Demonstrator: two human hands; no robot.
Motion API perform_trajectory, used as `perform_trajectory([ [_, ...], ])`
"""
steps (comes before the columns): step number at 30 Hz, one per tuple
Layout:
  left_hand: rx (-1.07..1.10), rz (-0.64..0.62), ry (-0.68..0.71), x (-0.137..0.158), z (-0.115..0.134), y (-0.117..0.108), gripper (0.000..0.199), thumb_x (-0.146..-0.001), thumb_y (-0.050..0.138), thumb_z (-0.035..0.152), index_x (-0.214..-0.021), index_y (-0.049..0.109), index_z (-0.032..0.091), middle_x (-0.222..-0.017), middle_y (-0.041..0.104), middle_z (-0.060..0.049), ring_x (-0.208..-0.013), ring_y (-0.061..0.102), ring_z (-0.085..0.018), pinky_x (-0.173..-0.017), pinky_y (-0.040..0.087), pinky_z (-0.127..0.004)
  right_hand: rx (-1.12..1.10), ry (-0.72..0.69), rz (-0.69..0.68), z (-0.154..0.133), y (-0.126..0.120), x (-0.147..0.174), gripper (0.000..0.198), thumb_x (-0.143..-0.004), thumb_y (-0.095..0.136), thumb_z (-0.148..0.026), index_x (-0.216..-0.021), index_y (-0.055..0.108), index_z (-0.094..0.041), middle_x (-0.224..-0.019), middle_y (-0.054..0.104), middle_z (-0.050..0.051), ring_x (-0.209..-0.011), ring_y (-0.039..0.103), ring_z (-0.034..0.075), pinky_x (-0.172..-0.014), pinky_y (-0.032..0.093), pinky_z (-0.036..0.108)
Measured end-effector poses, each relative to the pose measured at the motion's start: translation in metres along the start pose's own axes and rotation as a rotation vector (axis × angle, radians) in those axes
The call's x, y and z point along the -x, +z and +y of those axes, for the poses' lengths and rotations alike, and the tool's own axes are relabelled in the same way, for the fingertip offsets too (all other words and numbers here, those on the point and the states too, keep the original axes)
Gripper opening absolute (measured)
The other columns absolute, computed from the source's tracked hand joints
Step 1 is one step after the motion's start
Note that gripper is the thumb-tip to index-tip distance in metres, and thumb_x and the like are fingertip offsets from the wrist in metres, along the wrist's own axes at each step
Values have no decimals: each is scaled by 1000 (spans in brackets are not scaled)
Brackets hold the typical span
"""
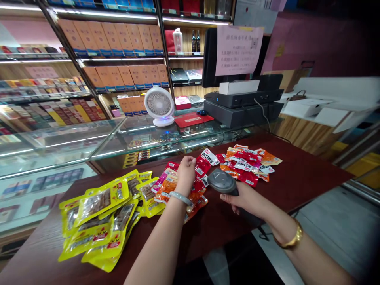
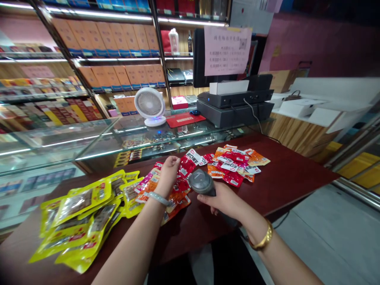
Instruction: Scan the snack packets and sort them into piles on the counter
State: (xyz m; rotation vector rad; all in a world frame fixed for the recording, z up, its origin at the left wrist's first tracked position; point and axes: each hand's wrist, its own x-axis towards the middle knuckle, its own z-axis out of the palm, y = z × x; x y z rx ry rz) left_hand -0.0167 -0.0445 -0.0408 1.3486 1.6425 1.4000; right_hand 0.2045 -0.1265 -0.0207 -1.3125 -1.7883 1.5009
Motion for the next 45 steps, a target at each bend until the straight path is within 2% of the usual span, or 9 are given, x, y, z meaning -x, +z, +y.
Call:
perform_trajectory([
  [6, 379, -266, -155, 22, 12, 23, 20, -89, 57, 28, -106, 56, 18, -63, 57, 6, -46, 50, -7, -48, 39, -18, -42, 40, 96, 17, -11, 17, 41, -80, 70, -49, -97, 52, -17, -49, 56, -6, -43, 56, 13, -45, 46, 25],
  [11, 430, -593, -277, 38, 12, 46, 48, -84, 64, 16, -130, 54, 12, -106, 71, -13, -63, 64, -10, -61, 54, -25, -75, 56, 125, 21, -20, 27, 47, -78, 70, -54, -99, 53, -16, -48, 57, -5, -43, 54, 14, -46, 45, 26],
  [15, 73, -525, -95, 33, 16, 34, 54, -88, 57, 14, -141, 50, 17, -135, 61, -16, -77, 68, -15, -66, 54, -28, -76, 52, 122, 23, -24, 29, 45, -78, 70, -55, -95, 53, -17, -48, 56, -5, -43, 53, 14, -46, 45, 26],
  [19, -530, -362, 248, 21, 26, -5, 35, -88, 58, 22, -122, 68, 20, -121, 70, -11, -108, 64, -24, -95, 48, -35, -42, 42, 107, 23, -24, 30, 43, -79, 70, -53, -95, 54, -17, -49, 58, -4, -45, 55, 14, -46, 44, 25],
  [22, -976, -338, 263, 14, 25, -28, 32, -83, 66, 35, -109, 73, 18, -113, 70, -16, -113, 60, -33, -98, 43, -44, -15, 45, 96, 23, -23, 32, 42, -80, 69, -53, -96, 55, -17, -51, 59, -3, -45, 56, 15, -47, 44, 26],
  [26, -1153, -431, 199, 10, 18, -35, 41, -76, 70, 52, -97, 73, 17, -110, 69, -16, -114, 57, -37, -94, 43, -46, 11, 53, 91, 24, -20, 32, 41, -81, 69, -52, -98, 55, -16, -51, 59, -3, -45, 57, 15, -47, 46, 26],
  [32, -1067, -487, 165, 13, 20, -24, 34, -80, 69, 46, -99, 66, 18, -103, 71, -14, -99, 64, -30, -83, 45, -37, 57, 53, 72, 14, -12, 29, 36, -82, 68, -46, -96, 54, -17, -52, 59, -3, -46, 58, 15, -47, 47, 26],
  [38, -665, -241, 116, 10, 16, -13, 23, -90, 58, 38, -105, 57, 21, -95, 70, -7, -84, 64, -21, -70, 40, -28, 31, -7, -6, 3, -1, 23, 35, -81, 72, -43, -98, 56, -17, -56, 59, -3, -46, 57, 14, -45, 46, 24],
  [45, -343, -233, 64, 10, 16, -5, 10, -91, 50, 24, -84, 55, 20, -71, 59, 1, -64, 52, -14, -60, 35, -24, -17, -26, -49, -6, 7, 14, 34, -79, 76, -41, -96, 59, -17, -54, 55, -5, -43, 54, 12, -44, 46, 23],
])
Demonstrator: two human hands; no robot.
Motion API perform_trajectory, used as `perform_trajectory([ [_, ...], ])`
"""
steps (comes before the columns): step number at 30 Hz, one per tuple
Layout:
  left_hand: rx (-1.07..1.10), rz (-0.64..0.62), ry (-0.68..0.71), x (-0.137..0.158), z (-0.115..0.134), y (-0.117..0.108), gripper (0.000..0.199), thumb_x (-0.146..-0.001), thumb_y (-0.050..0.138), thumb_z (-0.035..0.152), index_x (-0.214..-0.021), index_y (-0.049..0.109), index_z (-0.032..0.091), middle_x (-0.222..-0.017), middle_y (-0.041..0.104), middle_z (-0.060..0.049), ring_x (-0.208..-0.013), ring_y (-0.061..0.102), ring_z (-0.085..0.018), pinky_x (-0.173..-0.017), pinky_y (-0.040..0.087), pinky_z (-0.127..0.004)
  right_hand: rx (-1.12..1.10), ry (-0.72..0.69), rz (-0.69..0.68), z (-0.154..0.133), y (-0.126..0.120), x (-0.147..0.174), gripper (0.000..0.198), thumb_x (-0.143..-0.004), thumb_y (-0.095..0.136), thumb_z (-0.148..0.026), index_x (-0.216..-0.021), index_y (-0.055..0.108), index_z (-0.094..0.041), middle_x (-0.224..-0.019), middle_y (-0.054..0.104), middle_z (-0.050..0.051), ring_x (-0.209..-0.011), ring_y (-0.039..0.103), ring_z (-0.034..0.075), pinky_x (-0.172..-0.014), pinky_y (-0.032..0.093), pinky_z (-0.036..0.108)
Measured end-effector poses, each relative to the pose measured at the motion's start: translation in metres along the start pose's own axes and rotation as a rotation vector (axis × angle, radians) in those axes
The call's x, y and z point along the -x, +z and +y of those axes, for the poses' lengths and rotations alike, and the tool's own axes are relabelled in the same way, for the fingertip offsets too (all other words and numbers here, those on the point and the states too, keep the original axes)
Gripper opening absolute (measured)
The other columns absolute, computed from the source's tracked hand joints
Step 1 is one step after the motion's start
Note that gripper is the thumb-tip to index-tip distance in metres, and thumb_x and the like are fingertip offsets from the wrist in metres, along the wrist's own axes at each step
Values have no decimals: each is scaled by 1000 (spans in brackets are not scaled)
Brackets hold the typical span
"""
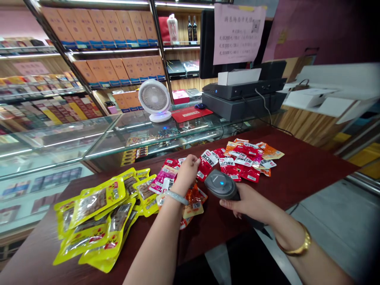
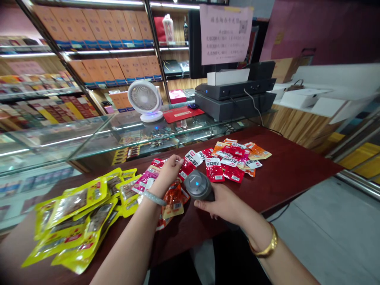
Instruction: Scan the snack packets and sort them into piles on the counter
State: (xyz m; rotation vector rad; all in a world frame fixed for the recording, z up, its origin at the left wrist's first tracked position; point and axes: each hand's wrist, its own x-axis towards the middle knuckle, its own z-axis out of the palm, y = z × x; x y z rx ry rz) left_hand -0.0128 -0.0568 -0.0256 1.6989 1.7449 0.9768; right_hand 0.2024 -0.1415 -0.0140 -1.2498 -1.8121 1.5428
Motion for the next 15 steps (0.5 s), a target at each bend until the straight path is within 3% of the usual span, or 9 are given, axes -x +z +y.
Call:
perform_trajectory([
  [4, 24, 1, -28, 2, 4, -2, 12, -89, 47, 13, -83, 55, 19, -66, 56, 3, -60, 50, -12, -59, 34, -23, -15, 3, -15, 1, -1, -2, 33, -80, 75, -42, -95, 59, -17, -54, 55, -5, -43, 54, 12, -44, 46, 24],
  [7, 135, 4, -110, 1, 2, 5, 5, -90, 55, 24, -88, 57, 19, -65, 56, 4, -58, 50, -11, -57, 38, -23, 0, 4, 4, 6, -3, -1, 35, -82, 73, -44, -99, 59, -16, -54, 56, -4, -44, 55, 13, -44, 46, 24],
  [9, 331, -56, -153, 2, 1, 15, 15, -89, 59, 29, -98, 58, 17, -70, 62, 2, -60, 56, -11, -60, 43, -23, 18, -3, 17, 11, -6, 0, 38, -83, 72, -45, -103, 59, -16, -55, 58, -3, -45, 57, 13, -45, 47, 24],
  [12, 653, -309, -95, 8, 3, 29, 36, -86, 64, 25, -121, 58, 15, -100, 72, -9, -85, 68, -15, -77, 54, -28, 28, 11, 38, 18, -9, 2, 39, -83, 71, -45, -105, 57, -16, -56, 59, -3, -45, 58, 14, -44, 47, 24],
  [14, 674, -422, -21, 10, 5, 33, 46, -83, 66, 21, -129, 58, 17, -122, 69, -13, -108, 66, -19, -92, 53, -32, 36, 33, 57, 21, -11, 4, 38, -83, 71, -45, -102, 56, -16, -55, 59, -3, -45, 58, 14, -44, 48, 24],
  [15, 604, -420, 11, 10, 5, 32, 48, -83, 66, 20, -130, 59, 18, -128, 67, -12, -115, 64, -21, -98, 51, -34, 39, 41, 66, 22, -12, 4, 37, -83, 71, -45, -101, 56, -17, -55, 59, -3, -45, 58, 14, -44, 48, 24],
])
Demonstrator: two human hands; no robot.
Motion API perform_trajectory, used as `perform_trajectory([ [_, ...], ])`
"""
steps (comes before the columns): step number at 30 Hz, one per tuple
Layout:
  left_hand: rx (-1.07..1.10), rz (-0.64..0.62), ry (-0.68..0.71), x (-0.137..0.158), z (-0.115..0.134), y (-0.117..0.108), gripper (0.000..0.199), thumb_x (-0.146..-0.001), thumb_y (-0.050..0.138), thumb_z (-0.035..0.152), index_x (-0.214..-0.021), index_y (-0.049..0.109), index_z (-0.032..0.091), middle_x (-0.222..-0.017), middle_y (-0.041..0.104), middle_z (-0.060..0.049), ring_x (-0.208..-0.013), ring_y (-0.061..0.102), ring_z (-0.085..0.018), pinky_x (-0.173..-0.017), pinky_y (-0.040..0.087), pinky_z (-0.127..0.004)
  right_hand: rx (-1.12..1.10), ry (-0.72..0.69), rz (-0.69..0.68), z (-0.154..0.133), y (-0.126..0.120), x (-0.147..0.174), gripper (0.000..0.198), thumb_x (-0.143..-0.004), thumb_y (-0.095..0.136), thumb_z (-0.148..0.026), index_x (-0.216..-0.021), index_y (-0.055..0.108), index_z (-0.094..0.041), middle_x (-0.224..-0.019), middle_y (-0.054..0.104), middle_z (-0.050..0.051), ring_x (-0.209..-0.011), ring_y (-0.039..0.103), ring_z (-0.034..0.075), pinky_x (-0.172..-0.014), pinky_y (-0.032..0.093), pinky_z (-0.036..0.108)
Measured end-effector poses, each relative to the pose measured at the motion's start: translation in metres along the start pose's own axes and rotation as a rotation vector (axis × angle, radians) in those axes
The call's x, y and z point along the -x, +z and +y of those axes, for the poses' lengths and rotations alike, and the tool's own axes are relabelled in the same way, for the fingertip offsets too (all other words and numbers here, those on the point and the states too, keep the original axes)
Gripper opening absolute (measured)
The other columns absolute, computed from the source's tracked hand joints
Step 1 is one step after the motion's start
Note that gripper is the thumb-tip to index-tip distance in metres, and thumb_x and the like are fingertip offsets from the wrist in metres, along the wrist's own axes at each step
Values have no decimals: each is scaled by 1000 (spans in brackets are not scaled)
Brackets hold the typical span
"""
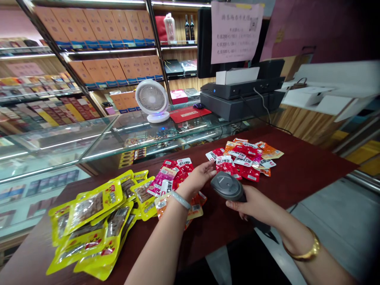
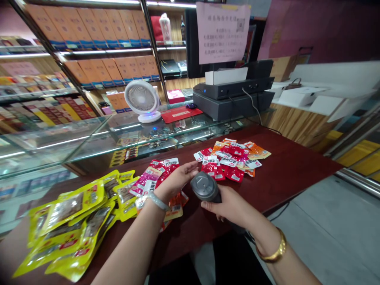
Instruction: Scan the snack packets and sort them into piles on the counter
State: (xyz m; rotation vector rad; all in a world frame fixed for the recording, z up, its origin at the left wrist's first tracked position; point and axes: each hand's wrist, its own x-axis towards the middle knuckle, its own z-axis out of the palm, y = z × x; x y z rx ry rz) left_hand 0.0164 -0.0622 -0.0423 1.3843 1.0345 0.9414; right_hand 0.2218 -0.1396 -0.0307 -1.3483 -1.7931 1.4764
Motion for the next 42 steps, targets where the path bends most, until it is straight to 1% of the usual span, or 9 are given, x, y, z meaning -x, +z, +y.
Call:
perform_trajectory([
  [5, -754, 317, 24, 4, 7, -28, 42, -90, 58, 27, -130, 63, 19, -136, 62, -11, -129, 55, -24, -112, 39, -39, -2, 24, 10, -1, -3, 1, 38, -81, 72, -46, -101, 56, -17, -54, 57, -4, -45, 58, 14, -45, 48, 24],
  [8, -1167, 533, -66, 9, 4, -48, 59, -88, 61, 38, -140, 53, 10, -144, 53, -21, -142, 39, -33, -119, 24, -48, -4, 28, -3, -6, -3, 0, 41, -79, 73, -49, -98, 56, -16, -53, 57, -5, -45, 58, 14, -45, 48, 25],
  [10, -1311, 589, -179, 11, -2, -56, 77, -85, 61, 50, -145, 44, 5, -146, 48, -27, -145, 30, -40, -119, 15, -56, -6, 33, -9, -9, -2, 0, 41, -78, 74, -49, -96, 57, -16, -52, 57, -4, -44, 57, 14, -45, 46, 24],
  [13, -1391, 513, -249, 11, -9, -60, 88, -83, 58, 60, -148, 39, 3, -147, 45, -30, -147, 22, -44, -117, 4, -64, -16, 36, -20, -12, -2, -2, 40, -78, 75, -48, -94, 57, -17, -51, 57, -4, -44, 56, 13, -45, 45, 23],
  [19, -1330, 312, -126, 5, -9, -55, 86, -82, 67, 40, -154, 28, 16, -142, 55, -21, -148, 24, -39, -114, 2, -68, -14, 0, -15, -6, -3, -6, 40, -81, 72, -50, -97, 57, -17, -51, 58, -4, -43, 57, 14, -43, 46, 24],
  [24, -1186, 407, 1, 3, -1, -55, 76, -81, 68, 26, -150, 39, 17, -128, 66, -17, -125, 54, -30, -112, 32, -46, 7, 5, -2, -4, -5, -6, 43, -80, 71, -53, -99, 56, -17, -50, 57, -5, -44, 58, 15, -43, 47, 25],
  [28, -809, 514, 19, -2, -3, -57, 61, -84, 66, 25, -142, 49, 22, -121, 70, -11, -108, 65, -24, -94, 49, -37, 0, 1, -2, -9, -4, -4, 39, -81, 71, -50, -98, 57, -18, -51, 57, -4, -44, 58, 15, -43, 46, 25],
  [33, -347, 487, 100, -7, -6, -49, 45, -84, 66, 22, -127, 56, 19, -106, 73, -8, -87, 70, -17, -76, 56, -29, -34, -24, -31, -20, -1, -6, 37, -80, 73, -49, -97, 59, -19, -53, 58, -4, -45, 58, 15, -44, 47, 26],
  [42, -246, 503, 141, -9, -9, -42, 39, -80, 69, 16, -118, 61, 17, -106, 74, -10, -90, 71, -18, -77, 57, -28, -17, -22, -56, -20, 2, -10, 40, -81, 72, -47, -101, 60, -15, -51, 57, -4, -44, 57, 14, -44, 47, 24],
])
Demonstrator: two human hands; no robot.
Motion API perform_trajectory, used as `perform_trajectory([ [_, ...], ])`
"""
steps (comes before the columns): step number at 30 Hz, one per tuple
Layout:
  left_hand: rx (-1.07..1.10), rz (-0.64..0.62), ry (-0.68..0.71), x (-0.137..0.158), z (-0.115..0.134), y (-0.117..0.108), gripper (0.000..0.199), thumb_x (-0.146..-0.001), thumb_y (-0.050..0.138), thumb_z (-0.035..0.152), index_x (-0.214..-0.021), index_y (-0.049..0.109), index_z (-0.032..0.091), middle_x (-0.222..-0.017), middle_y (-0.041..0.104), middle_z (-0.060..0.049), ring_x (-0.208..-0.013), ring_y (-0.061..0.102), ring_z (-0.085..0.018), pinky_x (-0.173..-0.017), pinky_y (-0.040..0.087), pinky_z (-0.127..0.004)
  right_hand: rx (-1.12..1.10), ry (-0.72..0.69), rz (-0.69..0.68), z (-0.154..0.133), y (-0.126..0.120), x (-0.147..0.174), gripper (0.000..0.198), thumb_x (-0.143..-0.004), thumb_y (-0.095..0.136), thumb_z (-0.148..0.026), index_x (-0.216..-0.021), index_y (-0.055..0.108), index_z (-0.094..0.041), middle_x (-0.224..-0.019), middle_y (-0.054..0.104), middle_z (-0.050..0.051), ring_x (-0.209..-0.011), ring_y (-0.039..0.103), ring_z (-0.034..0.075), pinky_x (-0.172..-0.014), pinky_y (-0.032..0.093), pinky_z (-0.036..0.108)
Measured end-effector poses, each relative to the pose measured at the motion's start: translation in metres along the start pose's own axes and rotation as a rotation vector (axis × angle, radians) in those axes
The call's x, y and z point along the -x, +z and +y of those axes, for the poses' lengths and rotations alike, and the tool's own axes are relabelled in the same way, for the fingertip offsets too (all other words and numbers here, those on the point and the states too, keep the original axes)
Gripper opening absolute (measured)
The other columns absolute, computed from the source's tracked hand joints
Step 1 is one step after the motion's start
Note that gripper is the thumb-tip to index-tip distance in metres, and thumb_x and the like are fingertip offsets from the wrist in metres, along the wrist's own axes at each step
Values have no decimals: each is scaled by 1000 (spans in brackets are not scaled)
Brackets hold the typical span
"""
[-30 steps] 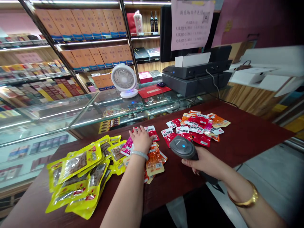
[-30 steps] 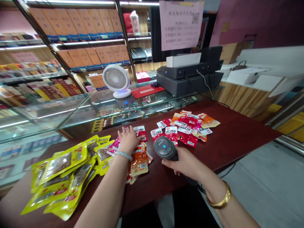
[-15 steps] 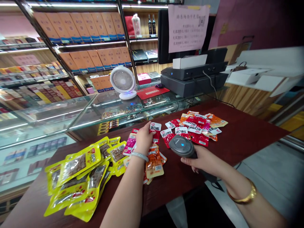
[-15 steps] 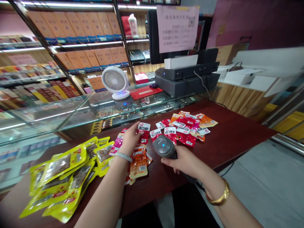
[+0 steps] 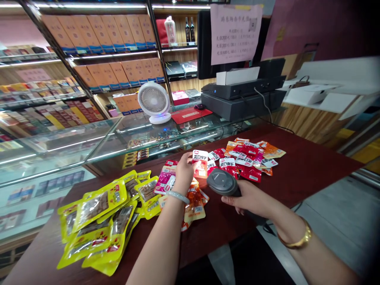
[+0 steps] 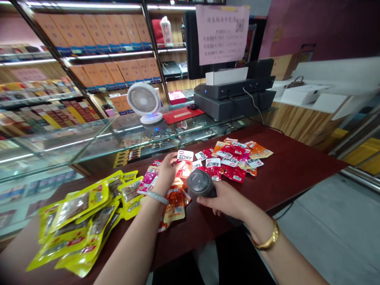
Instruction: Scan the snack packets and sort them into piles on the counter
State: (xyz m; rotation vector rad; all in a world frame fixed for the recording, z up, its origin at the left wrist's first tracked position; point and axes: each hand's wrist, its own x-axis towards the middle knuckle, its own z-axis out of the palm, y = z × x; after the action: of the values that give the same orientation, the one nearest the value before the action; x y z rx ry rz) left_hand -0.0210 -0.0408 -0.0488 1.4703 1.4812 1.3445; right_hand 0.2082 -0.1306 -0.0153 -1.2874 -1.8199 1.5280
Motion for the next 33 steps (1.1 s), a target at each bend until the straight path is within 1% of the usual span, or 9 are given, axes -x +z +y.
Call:
perform_trajectory([
  [5, 140, -203, -78, 7, 1, 21, 61, -85, 66, 25, -142, 45, 15, -121, 69, -17, -103, 70, -23, -90, 56, -39, -4, 10, 41, 7, -4, 2, 40, -81, 71, -49, -100, 57, -16, -50, 57, -5, -44, 57, 15, -44, 47, 25],
  [7, -51, -305, 30, 14, 5, 25, 68, -86, 63, 22, -149, 37, 18, -139, 59, -18, -126, 59, -26, -107, 45, -45, 1, 18, 51, 8, -6, 4, 40, -81, 70, -50, -99, 57, -16, -50, 57, -5, -43, 57, 14, -44, 46, 25],
  [9, -379, -367, 140, 21, 10, 23, 69, -87, 62, 22, -150, 37, 18, -150, 47, -18, -143, 40, -30, -119, 25, -54, 3, 25, 56, 9, -7, 6, 41, -81, 70, -49, -101, 56, -15, -49, 56, -5, -42, 56, 14, -44, 46, 25],
  [11, -703, -386, 170, 26, 15, 19, 68, -88, 60, 27, -150, 37, 13, -151, 43, -23, -147, 29, -35, -119, 10, -63, 9, 28, 57, 9, -9, 8, 42, -82, 70, -47, -104, 56, -14, -49, 56, -6, -42, 56, 14, -44, 46, 24],
  [14, -955, -418, 129, 30, 21, 14, 71, -91, 55, 36, -151, 32, 6, -145, 48, -29, -144, 34, -39, -115, 6, -68, 12, 27, 50, 11, -10, 10, 41, -83, 69, -45, -105, 56, -14, -51, 57, -5, -43, 57, 14, -44, 47, 24],
  [18, -973, -579, 129, 34, 28, 15, 82, -89, 55, 48, -156, 22, 15, -152, 41, -25, -148, 28, -35, -117, 4, -66, 9, 21, 58, 16, -11, 10, 39, -84, 69, -44, -107, 56, -15, -53, 58, -5, -44, 58, 14, -44, 48, 24],
  [23, -961, -834, 161, 41, 32, 17, 128, -60, 75, 68, -159, 9, 19, -163, 14, -23, -151, 10, -40, -116, -3, -69, -7, 19, 68, 18, -12, 14, 40, -83, 70, -42, -108, 56, -14, -53, 58, -5, -44, 57, 13, -43, 48, 24],
  [28, -932, -860, 175, 41, 28, 21, 126, -62, 76, 66, -158, 15, 13, -162, 8, -26, -152, 3, -37, -121, 3, -59, -24, 14, 79, 19, -16, 19, 42, -83, 71, -43, -110, 56, -15, -53, 58, -6, -43, 58, 13, -43, 47, 23],
  [33, -832, -879, 189, 36, 26, 48, 132, -57, 82, 62, -158, 12, 14, -163, 6, -26, -151, 1, -40, -121, 13, -57, -18, 38, 105, 24, -24, 25, 47, -80, 72, -50, -108, 59, -14, -52, 59, -4, -44, 59, 15, -43, 47, 24],
])
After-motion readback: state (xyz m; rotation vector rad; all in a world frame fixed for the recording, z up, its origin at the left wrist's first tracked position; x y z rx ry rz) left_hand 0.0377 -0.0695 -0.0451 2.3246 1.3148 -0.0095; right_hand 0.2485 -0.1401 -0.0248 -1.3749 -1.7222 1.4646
